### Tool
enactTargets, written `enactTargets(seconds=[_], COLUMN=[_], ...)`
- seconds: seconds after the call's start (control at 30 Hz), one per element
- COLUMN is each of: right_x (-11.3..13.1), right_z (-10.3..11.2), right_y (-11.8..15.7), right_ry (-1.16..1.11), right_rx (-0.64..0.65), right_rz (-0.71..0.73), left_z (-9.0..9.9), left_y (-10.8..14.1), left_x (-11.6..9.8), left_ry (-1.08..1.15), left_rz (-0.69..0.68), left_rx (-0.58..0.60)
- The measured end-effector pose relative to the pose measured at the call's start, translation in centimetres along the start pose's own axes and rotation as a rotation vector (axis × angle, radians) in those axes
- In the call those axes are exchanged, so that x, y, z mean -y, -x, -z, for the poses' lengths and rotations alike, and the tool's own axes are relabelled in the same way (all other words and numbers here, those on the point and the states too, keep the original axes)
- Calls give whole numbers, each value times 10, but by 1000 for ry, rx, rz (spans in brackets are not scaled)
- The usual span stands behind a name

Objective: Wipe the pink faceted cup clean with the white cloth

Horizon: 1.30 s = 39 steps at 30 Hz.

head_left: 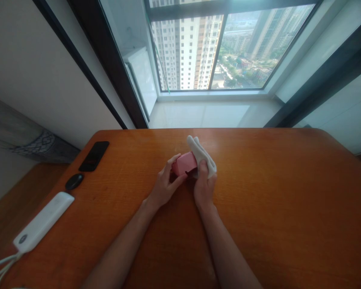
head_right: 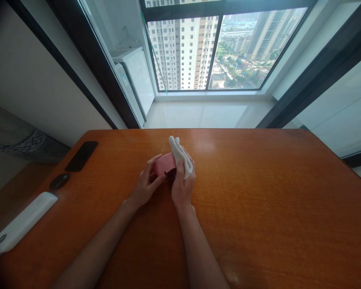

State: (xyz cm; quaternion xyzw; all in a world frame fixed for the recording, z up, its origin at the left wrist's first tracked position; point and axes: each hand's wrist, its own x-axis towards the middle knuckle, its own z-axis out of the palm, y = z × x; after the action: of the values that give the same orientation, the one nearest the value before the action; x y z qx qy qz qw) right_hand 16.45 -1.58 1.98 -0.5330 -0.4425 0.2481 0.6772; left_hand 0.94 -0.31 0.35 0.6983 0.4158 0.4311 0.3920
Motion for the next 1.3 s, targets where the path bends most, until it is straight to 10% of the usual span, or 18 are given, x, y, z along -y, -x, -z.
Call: enactTargets(seconds=[0.17,0.5,0.97,1.3], right_x=[7,11,7,-1], right_z=[1,-2,-1,-7], right_y=[9,13,7,4], right_ry=[311,392,211,-68], right_rx=[178,209,111,-39], right_rz=[455,540,353,-69], left_z=[0,-1,-1,-2], left_y=[0,0,-2,-2], left_x=[7,9,-2,1], left_ry=[65,32,8,-36], left_rz=[20,28,-1,-24], left_rx=[-21,-43,-11,-15])
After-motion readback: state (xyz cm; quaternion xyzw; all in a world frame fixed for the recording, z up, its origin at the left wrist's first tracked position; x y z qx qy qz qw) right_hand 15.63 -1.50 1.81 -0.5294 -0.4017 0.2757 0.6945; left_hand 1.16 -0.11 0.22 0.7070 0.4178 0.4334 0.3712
